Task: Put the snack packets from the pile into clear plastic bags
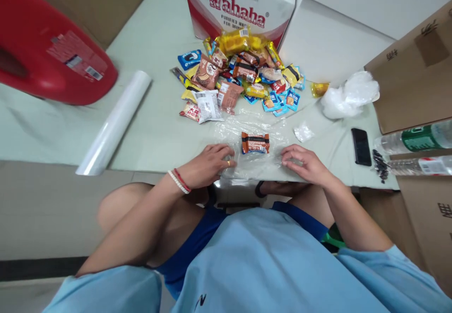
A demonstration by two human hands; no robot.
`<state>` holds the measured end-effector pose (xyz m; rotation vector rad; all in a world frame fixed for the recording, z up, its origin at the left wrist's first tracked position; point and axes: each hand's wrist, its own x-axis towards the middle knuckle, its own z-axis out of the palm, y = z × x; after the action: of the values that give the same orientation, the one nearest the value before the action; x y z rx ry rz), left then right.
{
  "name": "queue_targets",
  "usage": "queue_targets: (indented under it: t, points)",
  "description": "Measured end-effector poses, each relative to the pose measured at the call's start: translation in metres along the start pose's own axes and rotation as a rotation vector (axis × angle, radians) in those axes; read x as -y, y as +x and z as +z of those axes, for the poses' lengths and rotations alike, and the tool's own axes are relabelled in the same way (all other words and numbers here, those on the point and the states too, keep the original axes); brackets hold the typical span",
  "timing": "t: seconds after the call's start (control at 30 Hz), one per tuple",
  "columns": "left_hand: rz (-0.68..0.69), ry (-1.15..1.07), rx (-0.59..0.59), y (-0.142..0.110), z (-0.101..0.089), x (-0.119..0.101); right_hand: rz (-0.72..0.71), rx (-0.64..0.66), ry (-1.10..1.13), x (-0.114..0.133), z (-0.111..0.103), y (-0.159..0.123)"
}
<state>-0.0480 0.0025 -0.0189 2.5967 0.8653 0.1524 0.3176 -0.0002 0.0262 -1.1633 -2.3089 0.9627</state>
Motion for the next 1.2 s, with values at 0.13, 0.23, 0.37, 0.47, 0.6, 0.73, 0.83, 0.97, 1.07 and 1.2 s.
queue_targets:
  t: [0.13, 0.23, 0.37, 0.47, 0.6, 0.73, 0.83, 0.97, 1.07, 1.2]
  points:
    - [0.026, -0.251, -0.044, 0.009, -0.011, 0.014, 0.077, 0.174, 0.065, 0.004, -0.027, 0.042]
    - [-0.102, -0.450, -0.103, 0.014, -0.021, 0.023, 0.206, 0.230, 0.217, 0.002, -0.036, 0.067]
    - [-0.467, -0.569, -0.241, 0.019, -0.024, 0.032, 0.333, 0.243, 0.389, -0.011, -0.036, 0.088]
    - [-0.730, -0.508, -0.341, 0.027, -0.018, 0.035, 0.371, 0.198, 0.340, -0.026, -0.029, 0.098]
    - [-0.900, -0.337, -0.560, 0.034, -0.019, 0.030, 0.439, 0.072, 0.049, -0.042, -0.019, 0.105]
    - [-0.814, 0.015, -1.072, 0.026, -0.027, 0.002, 0.463, 0.036, -0.062, -0.047, -0.014, 0.103]
    - [-0.382, 0.200, -1.066, 0.022, -0.021, -0.029, 0.463, 0.029, -0.048, -0.048, -0.011, 0.100]
    - [0.081, 0.117, -0.546, 0.044, -0.003, -0.055, 0.448, -0.027, -0.028, -0.050, -0.008, 0.098]
    - [-0.064, 0.072, -0.450, 0.067, 0.004, -0.050, 0.440, -0.086, -0.022, -0.052, -0.009, 0.096]
    - [-0.374, 0.013, -0.534, 0.075, 0.002, -0.026, 0.459, -0.107, 0.001, -0.053, -0.013, 0.090]
